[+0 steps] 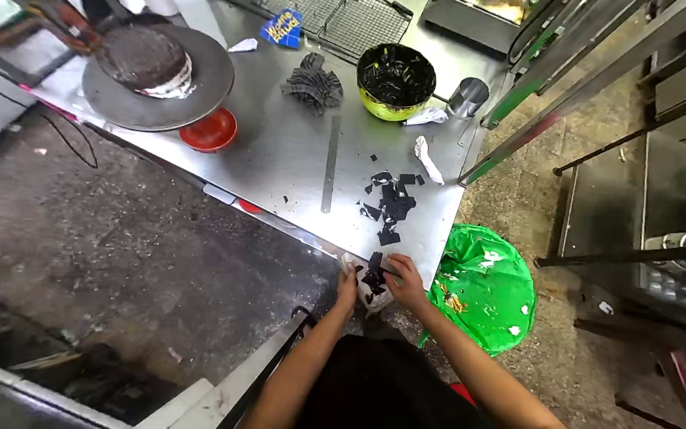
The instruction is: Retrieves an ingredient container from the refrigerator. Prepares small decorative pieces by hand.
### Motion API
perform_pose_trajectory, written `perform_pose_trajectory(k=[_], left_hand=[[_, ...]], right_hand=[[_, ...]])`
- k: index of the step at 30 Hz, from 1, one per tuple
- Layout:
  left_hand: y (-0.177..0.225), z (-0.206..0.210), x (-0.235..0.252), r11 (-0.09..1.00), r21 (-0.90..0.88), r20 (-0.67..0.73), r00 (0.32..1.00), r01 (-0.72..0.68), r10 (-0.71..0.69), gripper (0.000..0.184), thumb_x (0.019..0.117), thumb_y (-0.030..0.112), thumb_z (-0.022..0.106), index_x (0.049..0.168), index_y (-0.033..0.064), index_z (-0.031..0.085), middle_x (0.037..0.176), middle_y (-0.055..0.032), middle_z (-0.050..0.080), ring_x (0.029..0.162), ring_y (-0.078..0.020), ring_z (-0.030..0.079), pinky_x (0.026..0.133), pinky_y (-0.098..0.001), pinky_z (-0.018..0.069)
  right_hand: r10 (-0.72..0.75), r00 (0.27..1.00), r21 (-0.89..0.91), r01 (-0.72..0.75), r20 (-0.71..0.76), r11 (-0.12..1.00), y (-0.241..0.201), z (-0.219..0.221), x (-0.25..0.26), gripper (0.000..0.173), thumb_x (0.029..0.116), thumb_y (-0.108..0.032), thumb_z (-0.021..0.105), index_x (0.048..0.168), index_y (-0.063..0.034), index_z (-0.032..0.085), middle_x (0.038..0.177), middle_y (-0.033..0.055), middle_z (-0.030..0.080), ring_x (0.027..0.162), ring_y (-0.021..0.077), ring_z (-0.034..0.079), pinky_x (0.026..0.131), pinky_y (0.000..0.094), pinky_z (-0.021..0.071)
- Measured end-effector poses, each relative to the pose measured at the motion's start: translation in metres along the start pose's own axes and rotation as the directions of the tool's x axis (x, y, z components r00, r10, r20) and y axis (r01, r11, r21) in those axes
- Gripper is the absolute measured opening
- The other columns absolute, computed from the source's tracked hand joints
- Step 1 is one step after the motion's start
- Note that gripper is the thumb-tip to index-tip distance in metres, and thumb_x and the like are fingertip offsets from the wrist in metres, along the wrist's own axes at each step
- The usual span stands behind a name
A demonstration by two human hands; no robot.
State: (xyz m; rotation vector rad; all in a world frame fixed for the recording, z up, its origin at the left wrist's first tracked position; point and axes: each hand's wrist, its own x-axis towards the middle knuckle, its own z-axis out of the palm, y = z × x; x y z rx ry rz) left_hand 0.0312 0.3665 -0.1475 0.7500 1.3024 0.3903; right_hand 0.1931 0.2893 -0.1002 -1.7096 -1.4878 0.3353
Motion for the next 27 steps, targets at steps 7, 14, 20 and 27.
perform_pose_trajectory(k=[7, 14, 20, 27], left_hand=[[0.0, 0.0, 0.001, 1.0, 0.017, -0.017, 1.0, 0.01, -0.009, 0.065, 0.1099, 0.051, 0.033, 0.155, 0.0034, 0.035, 0.143, -0.0275, 0.053, 0.13, -0.0376, 0.054, 0.107, -0.0556, 0.0448], [0.002, 0.006, 0.004, 0.999, 0.02, 0.027, 0.999, 0.031, -0.031, 0.061, 0.1119, 0.045, 0.028, 0.155, 0.0017, 0.034, 0.143, -0.0276, 0.053, 0.129, -0.0369, 0.056, 0.106, -0.0539, 0.0473], [0.013, -0.006, 0.004, 0.992, 0.082, 0.095, 0.99, 0.099, -0.107, 0.071, 0.1082, 0.058, 0.027, 0.157, 0.0072, 0.032, 0.14, -0.0261, 0.056, 0.125, -0.037, 0.058, 0.101, -0.0539, 0.0499], [0.016, -0.013, 0.002, 0.988, 0.073, 0.106, 0.984, 0.135, -0.142, 0.07, 0.1079, 0.059, 0.029, 0.158, 0.009, 0.03, 0.141, -0.0267, 0.054, 0.124, -0.038, 0.059, 0.099, -0.054, 0.0516]], right_hand=[[0.118, 0.993, -0.241, -0.114, 0.002, 0.964, 0.059, -0.047, 0.148, 0.049, 0.0933, -0.032, 0.069, 0.133, -0.0037, 0.066, 0.146, 0.0254, 0.052, 0.139, 0.0456, 0.045, 0.116, 0.0598, 0.0355], [0.046, 0.96, -0.207, 0.013, 0.275, 0.978, 0.103, -0.04, 0.2, 0.057, 0.0941, -0.045, 0.067, 0.14, -0.011, 0.063, 0.147, 0.0179, 0.056, 0.143, 0.04, 0.043, 0.116, 0.0641, 0.0307], [0.135, 0.988, -0.217, -0.117, 0.07, 0.969, 0.07, -0.024, 0.131, 0.057, 0.0921, -0.044, 0.068, 0.137, -0.0087, 0.065, 0.142, 0.0211, 0.058, 0.14, 0.0428, 0.046, 0.115, 0.065, 0.0327], [0.17, 0.985, -0.229, -0.161, 0.02, 0.96, 0.016, 0.011, 0.057, 0.052, 0.0888, -0.03, 0.074, 0.136, -0.0089, 0.064, 0.147, 0.0197, 0.053, 0.143, 0.0408, 0.043, 0.116, 0.0609, 0.0353]])
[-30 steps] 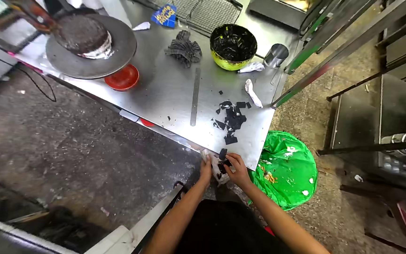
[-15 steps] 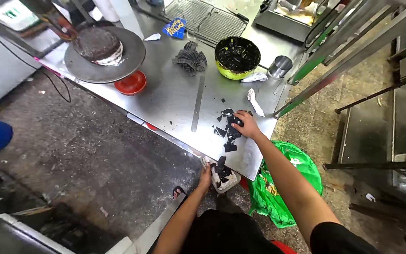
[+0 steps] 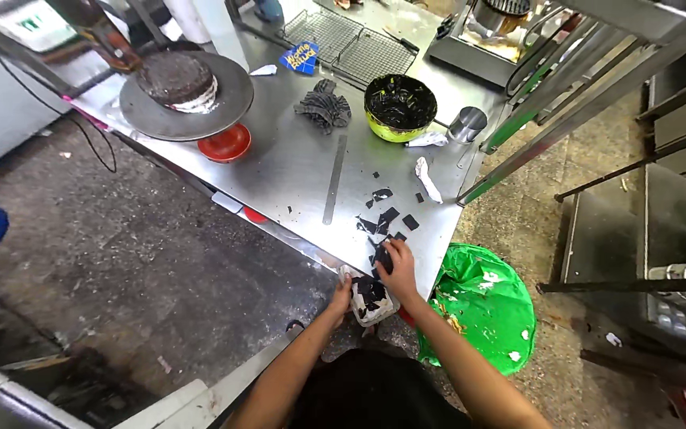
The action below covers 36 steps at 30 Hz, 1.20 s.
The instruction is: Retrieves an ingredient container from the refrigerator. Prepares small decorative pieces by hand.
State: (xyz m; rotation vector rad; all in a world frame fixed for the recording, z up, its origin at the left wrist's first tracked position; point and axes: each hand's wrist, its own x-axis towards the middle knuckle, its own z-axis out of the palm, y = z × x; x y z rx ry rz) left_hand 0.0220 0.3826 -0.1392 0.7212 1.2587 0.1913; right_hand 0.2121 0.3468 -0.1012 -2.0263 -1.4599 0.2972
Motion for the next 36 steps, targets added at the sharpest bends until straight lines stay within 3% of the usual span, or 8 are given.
perform_pose_trajectory(k=[5, 8, 15, 18, 22, 25, 31, 36], left_hand=[[-0.002, -0.001, 0.001, 0.999, -0.035, -0.027, 1.0, -0.015, 0.014, 0.07, 0.1086, 0.056, 0.031, 0.161, 0.0106, 0.024, 0.145, -0.0269, 0.051, 0.128, -0.0393, 0.056, 0.101, -0.0566, 0.0501], [-0.005, -0.002, 0.004, 0.999, -0.04, -0.033, 0.999, -0.035, 0.034, 0.069, 0.1087, 0.057, 0.029, 0.159, 0.0089, 0.028, 0.142, -0.0266, 0.053, 0.125, -0.0383, 0.058, 0.098, -0.0557, 0.0517], [-0.001, -0.004, 0.002, 0.997, -0.068, -0.037, 0.998, -0.046, 0.044, 0.068, 0.1091, 0.055, 0.029, 0.159, 0.0089, 0.027, 0.147, -0.0249, 0.05, 0.13, -0.0367, 0.055, 0.103, -0.0558, 0.0491], [-0.002, -0.007, 0.007, 0.996, -0.065, -0.056, 0.997, -0.055, 0.052, 0.07, 0.109, 0.056, 0.028, 0.161, 0.0096, 0.023, 0.152, -0.0258, 0.045, 0.136, -0.0381, 0.05, 0.108, -0.0571, 0.0452], [-0.003, -0.013, 0.011, 0.996, -0.05, -0.074, 0.994, -0.08, 0.076, 0.068, 0.1095, 0.054, 0.027, 0.159, 0.0085, 0.029, 0.149, -0.0247, 0.049, 0.135, -0.0362, 0.051, 0.109, -0.0554, 0.0444], [-0.004, -0.017, 0.014, 0.996, -0.05, -0.062, 0.996, -0.071, 0.068, 0.068, 0.1092, 0.056, 0.027, 0.159, 0.0095, 0.03, 0.149, -0.0245, 0.049, 0.135, -0.0363, 0.052, 0.108, -0.0558, 0.0454], [-0.006, -0.018, 0.01, 0.992, -0.04, -0.097, 0.989, -0.117, 0.112, 0.066, 0.1101, 0.053, 0.026, 0.157, 0.0071, 0.035, 0.15, -0.0241, 0.049, 0.139, -0.0354, 0.049, 0.112, -0.0559, 0.0412], [-0.005, -0.014, 0.005, 0.994, -0.041, -0.088, 0.992, -0.1, 0.096, 0.065, 0.1072, 0.048, 0.047, 0.155, 0.0046, 0.037, 0.149, -0.0239, 0.05, 0.137, -0.034, 0.05, 0.113, -0.0538, 0.0421]], right_hand=[[-0.005, 1.0, -0.036, 0.006, 0.023, 0.999, -0.024, 0.015, -0.044, 0.06, 0.0768, -0.022, 0.081, 0.134, -0.0113, 0.066, 0.149, 0.019, 0.052, 0.144, 0.0411, 0.041, 0.117, 0.0626, 0.0329], [-0.121, 0.992, -0.102, 0.123, 0.019, 0.987, -0.022, 0.028, -0.064, 0.046, 0.0882, -0.032, 0.072, 0.131, -0.0148, 0.069, 0.146, 0.0159, 0.056, 0.142, 0.0409, 0.044, 0.114, 0.0632, 0.0364], [-0.403, 0.915, -0.107, 0.398, -0.033, 0.911, -0.008, 0.02, -0.071, 0.026, 0.0963, -0.03, 0.061, 0.117, -0.0223, 0.075, 0.139, 0.0111, 0.063, 0.134, 0.0335, 0.055, 0.11, 0.0599, 0.0415], [-0.3, 0.949, -0.083, 0.293, -0.099, 0.953, 0.004, -0.012, -0.027, 0.028, 0.0933, -0.026, 0.064, 0.115, -0.0113, 0.074, 0.134, 0.0195, 0.064, 0.131, 0.0408, 0.056, 0.108, 0.0646, 0.0411], [0.091, 0.996, -0.049, -0.091, -0.003, 0.995, 0.041, -0.053, 0.069, 0.045, 0.0973, -0.028, 0.064, 0.135, -0.0036, 0.064, 0.147, 0.0246, 0.052, 0.14, 0.0435, 0.045, 0.116, 0.0609, 0.0356], [0.006, 0.996, 0.008, -0.006, 0.084, 1.0, 0.063, -0.053, 0.099, 0.041, 0.0968, -0.026, 0.066, 0.129, -0.0019, 0.067, 0.136, 0.022, 0.062, 0.132, 0.0405, 0.054, 0.113, 0.0568, 0.0402], [-0.142, 0.984, 0.066, 0.135, 0.106, 0.989, 0.026, -0.017, 0.047, 0.028, 0.0934, -0.025, 0.07, 0.116, -0.0091, 0.076, 0.13, 0.0155, 0.066, 0.126, 0.037, 0.057, 0.107, 0.0586, 0.0438], [-0.084, 0.997, 0.07, 0.083, 0.001, 0.994, -0.004, 0.012, -0.002, 0.025, 0.0927, -0.025, 0.068, 0.113, -0.0117, 0.077, 0.127, 0.0128, 0.066, 0.124, 0.0349, 0.058, 0.105, 0.0573, 0.0452]])
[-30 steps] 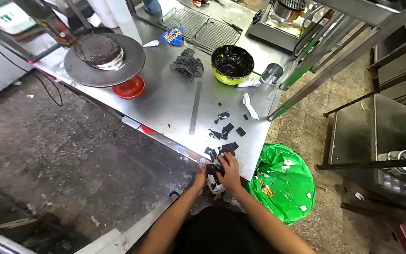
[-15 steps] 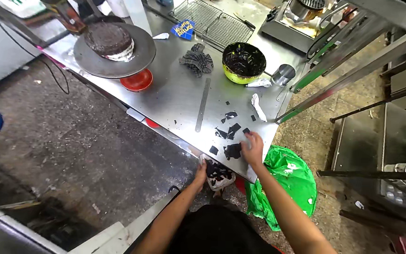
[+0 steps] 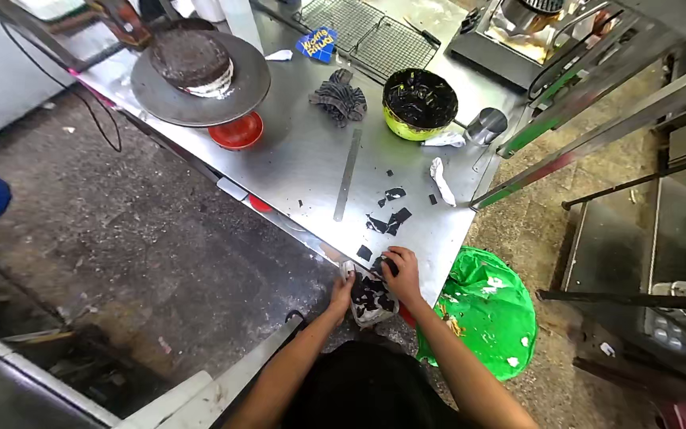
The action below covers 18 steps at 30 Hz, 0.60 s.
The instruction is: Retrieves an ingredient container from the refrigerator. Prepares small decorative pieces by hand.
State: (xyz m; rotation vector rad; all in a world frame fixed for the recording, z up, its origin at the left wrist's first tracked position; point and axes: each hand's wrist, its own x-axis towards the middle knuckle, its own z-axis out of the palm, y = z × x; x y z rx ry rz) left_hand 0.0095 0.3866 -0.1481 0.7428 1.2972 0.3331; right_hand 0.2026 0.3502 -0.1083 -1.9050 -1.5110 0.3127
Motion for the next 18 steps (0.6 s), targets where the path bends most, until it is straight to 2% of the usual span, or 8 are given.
perform_pose_trajectory(k=[3, 6, 9, 12, 15, 18], left_hand=[[-0.006, 0.002, 0.003, 0.999, -0.036, 0.034, 0.999, -0.005, 0.006, 0.06, 0.1059, 0.041, 0.055, 0.152, 0.0056, 0.039, 0.144, -0.0223, 0.054, 0.131, -0.0314, 0.055, 0.108, -0.051, 0.0469], [-0.007, 0.001, 0.001, 0.997, -0.073, 0.037, 0.999, -0.03, 0.033, 0.056, 0.1097, 0.041, 0.045, 0.152, 0.0054, 0.039, 0.14, -0.0219, 0.058, 0.127, -0.0295, 0.059, 0.106, -0.0485, 0.0491], [-0.01, 0.0, 0.004, 0.996, -0.061, 0.01, 0.998, -0.067, 0.068, 0.054, 0.1118, 0.04, 0.036, 0.149, 0.0015, 0.043, 0.135, -0.0231, 0.06, 0.122, -0.0288, 0.061, 0.105, -0.0463, 0.0497], [-0.013, -0.003, 0.009, 0.995, -0.043, 0.015, 0.996, -0.087, 0.088, 0.056, 0.1122, 0.04, 0.034, 0.149, -0.0008, 0.043, 0.142, -0.0251, 0.056, 0.13, -0.0302, 0.056, 0.11, -0.0472, 0.0456], [-0.014, -0.005, 0.01, 0.993, -0.061, 0.005, 0.995, -0.099, 0.099, 0.056, 0.1119, 0.041, 0.035, 0.149, -0.0007, 0.043, 0.144, -0.0245, 0.054, 0.132, -0.0294, 0.056, 0.111, -0.0467, 0.0453], [-0.012, -0.006, 0.01, 0.995, -0.054, -0.015, 0.997, -0.081, 0.08, 0.058, 0.1114, 0.043, 0.035, 0.15, 0.0002, 0.043, 0.148, -0.0236, 0.052, 0.136, -0.0291, 0.052, 0.114, -0.0468, 0.043]], right_hand=[[0.019, 1.0, 0.029, -0.019, 0.016, 0.999, -0.02, 0.008, -0.019, 0.027, 0.0934, -0.023, 0.068, 0.116, -0.0095, 0.075, 0.13, 0.0141, 0.065, 0.125, 0.0347, 0.058, 0.107, 0.0562, 0.045], [0.012, 1.0, 0.073, -0.014, 0.026, 0.997, -0.033, 0.015, -0.037, 0.028, 0.0935, -0.02, 0.066, 0.118, -0.0098, 0.075, 0.132, 0.0137, 0.065, 0.127, 0.0335, 0.058, 0.108, 0.0537, 0.0463], [0.01, 0.999, 0.142, -0.016, 0.045, 0.99, -0.039, 0.021, -0.053, 0.03, 0.0936, -0.018, 0.063, 0.12, -0.0085, 0.074, 0.133, 0.0161, 0.064, 0.127, 0.0338, 0.058, 0.107, 0.0518, 0.0483], [-0.039, 0.998, 0.195, 0.03, 0.042, 0.98, -0.04, 0.021, -0.058, 0.029, 0.096, -0.015, 0.059, 0.119, -0.0062, 0.075, 0.13, 0.0171, 0.065, 0.124, 0.0309, 0.061, 0.105, 0.0466, 0.0515], [-0.101, 0.995, 0.249, 0.093, 0.022, 0.964, -0.031, 0.008, -0.044, 0.026, 0.0966, -0.011, 0.057, 0.115, -0.0014, 0.074, 0.126, 0.0189, 0.066, 0.119, 0.0287, 0.064, 0.101, 0.0425, 0.055], [-0.098, 0.991, 0.165, 0.112, -0.093, 0.98, -0.01, -0.013, 0.007, 0.027, 0.0932, -0.008, 0.057, 0.112, 0.0032, 0.073, 0.122, 0.0208, 0.069, 0.116, 0.0322, 0.066, 0.099, 0.0473, 0.0548]])
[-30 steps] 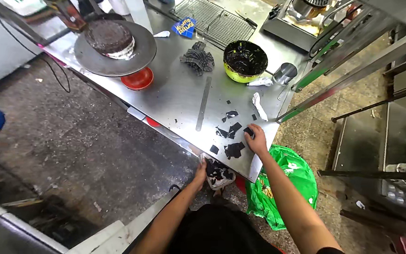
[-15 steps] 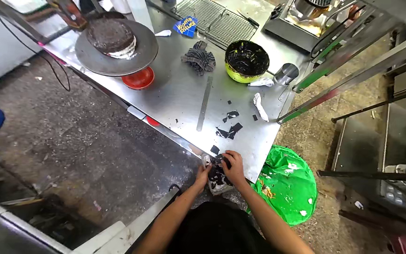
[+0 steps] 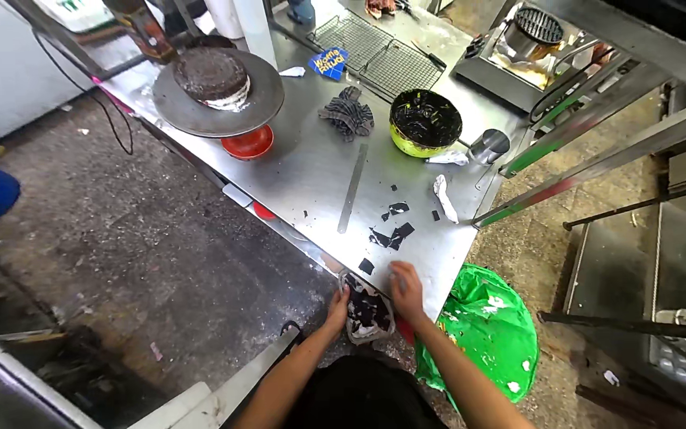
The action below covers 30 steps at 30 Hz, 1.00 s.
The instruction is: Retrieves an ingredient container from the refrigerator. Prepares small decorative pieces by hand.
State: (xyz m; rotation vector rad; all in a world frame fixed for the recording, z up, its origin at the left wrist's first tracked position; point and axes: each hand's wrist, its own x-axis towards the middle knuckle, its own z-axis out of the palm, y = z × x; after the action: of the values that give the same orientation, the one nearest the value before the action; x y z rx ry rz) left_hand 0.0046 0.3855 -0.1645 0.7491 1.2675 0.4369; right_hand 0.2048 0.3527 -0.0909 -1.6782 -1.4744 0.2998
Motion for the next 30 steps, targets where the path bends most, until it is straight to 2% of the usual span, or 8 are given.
perform_pose_trajectory(k=[4, 6, 8, 12, 15, 17, 21, 30], left_hand=[[0.004, -0.002, 0.001, 1.0, 0.025, -0.018, 1.0, 0.017, -0.016, 0.06, 0.1115, 0.044, 0.034, 0.151, -0.0005, 0.042, 0.149, -0.0244, 0.05, 0.138, -0.0296, 0.05, 0.115, -0.0472, 0.0412], [0.006, -0.003, 0.0, 0.999, 0.034, -0.036, 0.999, 0.032, -0.031, 0.061, 0.1114, 0.044, 0.034, 0.151, -0.0018, 0.041, 0.149, -0.0259, 0.049, 0.138, -0.0317, 0.05, 0.115, -0.0487, 0.0413], [0.013, -0.003, 0.0, 0.999, 0.02, -0.053, 0.998, 0.034, -0.033, 0.062, 0.1113, 0.044, 0.034, 0.151, -0.0027, 0.039, 0.15, -0.027, 0.048, 0.139, -0.0332, 0.049, 0.115, -0.0498, 0.0408], [0.021, -0.003, 0.003, 1.0, -0.009, -0.095, 0.995, 0.029, -0.03, 0.062, 0.1109, 0.046, 0.034, 0.15, -0.0012, 0.042, 0.146, -0.0272, 0.052, 0.136, -0.0344, 0.052, 0.113, -0.0515, 0.0424], [0.024, -0.003, 0.005, 0.999, -0.027, -0.116, 0.993, 0.024, -0.027, 0.061, 0.1106, 0.047, 0.034, 0.15, 0.0001, 0.043, 0.142, -0.027, 0.055, 0.133, -0.0348, 0.054, 0.112, -0.0523, 0.0432], [0.023, -0.002, 0.006, 0.999, -0.038, -0.126, 0.992, 0.026, -0.03, 0.061, 0.1105, 0.047, 0.035, 0.148, 0.0003, 0.044, 0.141, -0.0272, 0.055, 0.132, -0.0351, 0.055, 0.111, -0.0526, 0.0439], [0.022, 0.0, 0.005, 0.997, -0.07, -0.137, 0.99, 0.025, -0.035, 0.059, 0.1105, 0.045, 0.037, 0.149, 0.0003, 0.044, 0.144, -0.0266, 0.054, 0.133, -0.0342, 0.053, 0.112, -0.0515, 0.0427], [0.016, -0.001, 0.005, 0.994, -0.107, -0.126, 0.992, 0.001, -0.014, 0.06, 0.1103, 0.045, 0.038, 0.15, 0.0009, 0.042, 0.146, -0.0257, 0.051, 0.136, -0.0339, 0.051, 0.112, -0.0513, 0.0419]], right_hand=[[0.286, 0.958, -0.209, -0.282, -0.013, 0.936, 0.049, -0.02, 0.096, 0.039, 0.0984, -0.022, 0.063, 0.132, -0.0009, 0.065, 0.138, 0.0243, 0.059, 0.133, 0.0408, 0.052, 0.112, 0.0575, 0.0411], [0.316, 0.949, -0.243, -0.306, 0.004, 0.92, 0.063, -0.013, 0.124, 0.045, 0.0967, -0.033, 0.066, 0.133, -0.0053, 0.066, 0.138, 0.0223, 0.06, 0.133, 0.0431, 0.051, 0.111, 0.0624, 0.0378], [0.253, 0.965, -0.205, -0.235, 0.067, 0.95, 0.062, 0.002, 0.135, 0.046, 0.0953, -0.036, 0.067, 0.131, -0.0074, 0.069, 0.137, 0.0204, 0.062, 0.133, 0.0427, 0.051, 0.111, 0.0639, 0.037], [0.081, 0.989, -0.183, -0.057, 0.126, 0.981, 0.035, 0.036, 0.112, 0.034, 0.0913, -0.034, 0.071, 0.115, -0.0112, 0.077, 0.124, 0.0172, 0.068, 0.121, 0.041, 0.058, 0.103, 0.0632, 0.0429], [-0.002, 0.987, -0.245, 0.041, 0.158, 0.969, 0.015, 0.048, 0.083, 0.027, 0.0914, -0.032, 0.071, 0.113, -0.0168, 0.079, 0.122, 0.0137, 0.068, 0.118, 0.0393, 0.059, 0.099, 0.0628, 0.0444], [0.006, 0.989, -0.272, 0.034, 0.145, 0.962, 0.003, 0.054, 0.064, 0.026, 0.0914, -0.03, 0.071, 0.114, -0.0186, 0.079, 0.121, 0.0122, 0.069, 0.118, 0.0373, 0.06, 0.1, 0.0614, 0.0451], [0.025, 0.996, -0.262, 0.0, 0.091, 0.965, -0.02, 0.058, 0.032, 0.026, 0.0901, -0.023, 0.07, 0.113, -0.0131, 0.078, 0.117, 0.0119, 0.07, 0.115, 0.0361, 0.062, 0.101, 0.0613, 0.0441], [0.044, 0.997, -0.252, -0.027, 0.062, 0.967, -0.026, 0.059, 0.005, 0.031, 0.0876, -0.026, 0.072, 0.115, -0.0116, 0.076, 0.113, 0.0102, 0.072, 0.114, 0.0337, 0.063, 0.104, 0.0593, 0.0432]])
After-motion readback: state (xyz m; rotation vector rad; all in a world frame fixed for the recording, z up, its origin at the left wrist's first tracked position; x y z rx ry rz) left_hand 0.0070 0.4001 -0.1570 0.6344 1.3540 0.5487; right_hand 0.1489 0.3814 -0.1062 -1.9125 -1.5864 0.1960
